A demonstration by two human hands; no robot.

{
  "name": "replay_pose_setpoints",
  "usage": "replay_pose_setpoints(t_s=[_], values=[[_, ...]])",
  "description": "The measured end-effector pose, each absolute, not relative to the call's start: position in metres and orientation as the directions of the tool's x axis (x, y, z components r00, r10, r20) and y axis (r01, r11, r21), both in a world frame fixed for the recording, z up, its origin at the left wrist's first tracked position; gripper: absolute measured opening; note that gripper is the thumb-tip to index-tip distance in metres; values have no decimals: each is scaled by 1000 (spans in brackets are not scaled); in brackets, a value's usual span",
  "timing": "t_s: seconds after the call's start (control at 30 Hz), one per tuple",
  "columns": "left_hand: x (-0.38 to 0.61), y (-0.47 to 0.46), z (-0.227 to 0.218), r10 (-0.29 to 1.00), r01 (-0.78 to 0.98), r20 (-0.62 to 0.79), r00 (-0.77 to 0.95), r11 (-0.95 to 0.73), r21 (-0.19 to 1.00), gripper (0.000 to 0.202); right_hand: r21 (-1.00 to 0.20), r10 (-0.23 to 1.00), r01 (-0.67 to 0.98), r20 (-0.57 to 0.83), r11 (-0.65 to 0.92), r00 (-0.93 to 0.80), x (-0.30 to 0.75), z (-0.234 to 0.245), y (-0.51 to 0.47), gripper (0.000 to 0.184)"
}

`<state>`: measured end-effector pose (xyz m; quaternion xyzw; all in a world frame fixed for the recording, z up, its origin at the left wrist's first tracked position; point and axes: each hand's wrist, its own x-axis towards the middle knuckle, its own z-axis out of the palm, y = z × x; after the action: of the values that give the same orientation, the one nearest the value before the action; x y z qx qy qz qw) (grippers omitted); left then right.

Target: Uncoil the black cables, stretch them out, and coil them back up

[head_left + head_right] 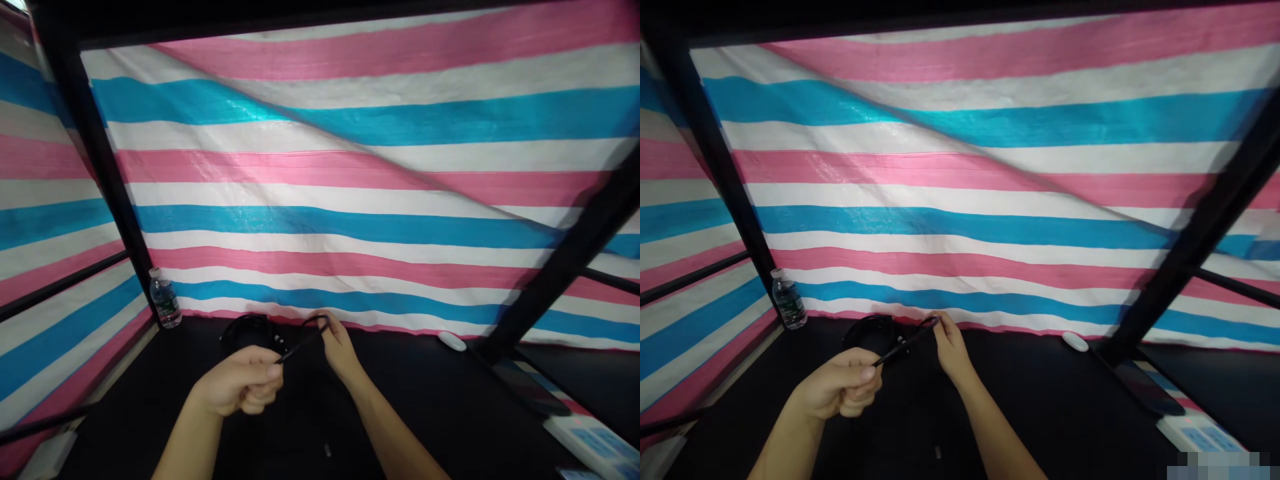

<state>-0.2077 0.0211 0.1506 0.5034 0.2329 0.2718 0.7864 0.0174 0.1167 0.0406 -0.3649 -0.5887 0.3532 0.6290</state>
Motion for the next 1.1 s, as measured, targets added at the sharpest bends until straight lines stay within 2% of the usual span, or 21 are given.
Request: replay_pose_setpoints(t_s=[0.13,0.17,0.27,0.3,0.37,0.43,0.53,0.57,0.63,0.77,0.93,1.03,1.1], values=[[-219,30,146,845,-358,-19,534,247,901,25,-877,877,-42,476,479,56,19,28,114,40],[-219,30,147,852,-353,-29,522,247,902,21,-874,875,-51,480,483,66,16,26,113,42],[-212,28,154,774,-241,-101,625,313,919,23,-854,850,-23,515,520,109,7,26,106,66],[-208,26,157,743,-212,-114,660,330,920,24,-840,833,21,541,543,115,5,29,100,65],[-200,24,165,730,-224,-101,676,334,916,25,-791,793,113,608,601,36,1,38,84,45],[-192,22,171,753,-295,-50,656,317,901,25,-749,756,125,622,651,-205,-1,48,62,31],[-184,22,177,789,-405,16,615,297,865,23,-766,656,84,482,637,-580,-4,58,29,43],[-182,21,177,799,-438,35,601,292,850,23,-772,631,97,432,628,-644,-6,58,22,44],[-180,20,176,816,-495,64,575,285,821,22,-782,610,137,350,609,-711,-6,56,11,36],[-181,16,168,862,-579,91,498,252,775,21,-789,624,223,243,572,-743,1,49,5,22],[-192,12,165,921,-667,92,379,202,717,17,-754,694,372,152,542,-704,10,33,-5,28],[-200,9,171,932,-771,129,340,197,606,12,-739,777,493,64,459,-626,15,18,-8,18],[-204,8,176,939,-833,141,314,201,516,17,-733,797,538,9,416,-604,18,10,-8,21]])
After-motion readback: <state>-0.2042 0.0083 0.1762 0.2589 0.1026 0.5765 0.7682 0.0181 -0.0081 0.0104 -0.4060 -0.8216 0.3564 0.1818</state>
